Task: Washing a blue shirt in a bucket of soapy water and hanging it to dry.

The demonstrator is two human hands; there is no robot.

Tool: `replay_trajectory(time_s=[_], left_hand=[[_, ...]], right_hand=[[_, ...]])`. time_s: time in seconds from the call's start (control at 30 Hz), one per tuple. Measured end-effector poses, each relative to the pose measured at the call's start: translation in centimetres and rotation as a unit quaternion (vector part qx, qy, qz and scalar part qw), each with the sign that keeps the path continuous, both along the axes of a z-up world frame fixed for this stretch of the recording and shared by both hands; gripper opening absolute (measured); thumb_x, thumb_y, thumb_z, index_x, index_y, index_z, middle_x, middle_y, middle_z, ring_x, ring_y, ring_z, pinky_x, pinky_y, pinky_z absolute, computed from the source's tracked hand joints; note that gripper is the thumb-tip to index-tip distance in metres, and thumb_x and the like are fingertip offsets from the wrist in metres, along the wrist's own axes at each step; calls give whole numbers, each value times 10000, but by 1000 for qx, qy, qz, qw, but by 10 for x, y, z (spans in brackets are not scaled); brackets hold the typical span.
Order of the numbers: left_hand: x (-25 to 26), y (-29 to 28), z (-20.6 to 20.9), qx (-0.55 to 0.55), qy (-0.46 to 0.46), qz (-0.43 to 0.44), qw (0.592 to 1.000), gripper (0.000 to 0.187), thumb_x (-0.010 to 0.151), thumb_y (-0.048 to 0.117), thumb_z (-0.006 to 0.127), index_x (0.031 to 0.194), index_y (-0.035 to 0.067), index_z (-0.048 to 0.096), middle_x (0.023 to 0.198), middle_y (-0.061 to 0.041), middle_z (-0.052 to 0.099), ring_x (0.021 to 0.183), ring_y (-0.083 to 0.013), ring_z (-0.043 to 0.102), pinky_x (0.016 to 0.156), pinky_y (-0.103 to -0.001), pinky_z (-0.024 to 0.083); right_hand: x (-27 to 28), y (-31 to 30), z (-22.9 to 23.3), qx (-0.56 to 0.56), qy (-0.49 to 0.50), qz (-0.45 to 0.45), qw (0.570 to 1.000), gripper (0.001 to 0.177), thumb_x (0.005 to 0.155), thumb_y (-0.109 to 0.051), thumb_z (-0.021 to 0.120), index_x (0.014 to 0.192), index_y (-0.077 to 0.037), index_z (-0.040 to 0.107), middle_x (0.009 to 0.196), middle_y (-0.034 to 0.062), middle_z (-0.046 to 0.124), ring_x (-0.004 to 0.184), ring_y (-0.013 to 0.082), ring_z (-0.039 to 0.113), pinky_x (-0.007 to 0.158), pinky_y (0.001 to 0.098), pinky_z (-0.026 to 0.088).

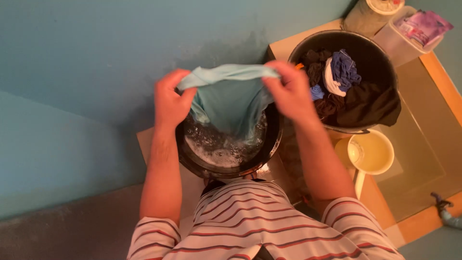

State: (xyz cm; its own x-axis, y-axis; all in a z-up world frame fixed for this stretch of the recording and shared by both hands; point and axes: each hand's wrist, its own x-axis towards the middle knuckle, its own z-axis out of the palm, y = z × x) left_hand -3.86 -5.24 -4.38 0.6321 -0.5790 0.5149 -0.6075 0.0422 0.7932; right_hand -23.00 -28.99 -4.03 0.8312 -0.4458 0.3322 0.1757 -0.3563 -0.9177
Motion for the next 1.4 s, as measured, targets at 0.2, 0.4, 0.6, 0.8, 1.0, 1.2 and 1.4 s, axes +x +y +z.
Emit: replay_trajectory(time_s=[0.2, 0.4, 0.6, 0.8, 1.0, 1.2, 1.4], left_hand=[[5, 7, 76, 25, -11, -50, 998, 230, 860, -28, 713, 1086, 6, 697, 891, -79, 692, 817, -133, 613, 718, -281, 476], [36, 4, -45, 151, 56, -136, 978, 273, 812, 3, 699, 1081, 47, 693, 947, -51, 734, 865, -153, 681, 759, -299, 528], [21, 8, -255, 435, 272, -168, 842, 362, 843, 204, 776, 1161, 83, 652, 1176, -111, 716, 1051, -234, 691, 902, -396, 588], [4, 25, -377, 566, 40, -241, 787, 494, 825, 325, 878, 1181, 53, 671, 1225, -155, 690, 1116, -277, 651, 946, -398, 533], [31, 25, -323, 580, 187, -285, 740, 267, 874, 195, 738, 1116, 83, 716, 1154, -111, 701, 1036, -234, 680, 876, -408, 571], [62, 25, -138, 463, 130, -216, 849, 180, 964, 186, 693, 1107, 80, 670, 906, -101, 693, 736, -228, 616, 614, -392, 506], [33, 35, 68, 151, -107, -136, 973, 217, 866, 98, 797, 1037, 31, 681, 813, -119, 672, 696, -220, 608, 637, -358, 477]], right_hand=[[-10, 23, 59, 45, -135, -18, 990, 136, 1028, -4, 651, 1160, 8, 622, 1057, -25, 613, 916, 55, 570, 797, 212, 465], [-3, 37, -27, -127, 96, -117, 980, 158, 932, -107, 726, 1068, -38, 686, 840, 58, 677, 731, 131, 606, 651, 278, 484], [5, 44, -239, -121, 331, -46, 935, 227, 806, -139, 738, 1033, -133, 730, 893, 142, 749, 783, 294, 735, 741, 406, 579], [3, 93, -327, -227, 561, 60, 794, 248, 860, -219, 658, 1088, -201, 755, 1127, 140, 719, 1020, 316, 698, 879, 452, 570], [16, 88, -303, -151, 598, 168, 769, 255, 865, -279, 697, 1094, -169, 699, 1051, 148, 739, 981, 341, 709, 857, 453, 567], [16, 38, -80, -283, 323, 60, 901, 133, 833, -187, 718, 944, -115, 730, 805, 152, 716, 719, 347, 687, 675, 466, 537], [-14, 45, 103, -408, -6, 19, 913, 152, 830, -45, 770, 951, -59, 680, 792, 102, 628, 821, 316, 626, 796, 442, 488]])
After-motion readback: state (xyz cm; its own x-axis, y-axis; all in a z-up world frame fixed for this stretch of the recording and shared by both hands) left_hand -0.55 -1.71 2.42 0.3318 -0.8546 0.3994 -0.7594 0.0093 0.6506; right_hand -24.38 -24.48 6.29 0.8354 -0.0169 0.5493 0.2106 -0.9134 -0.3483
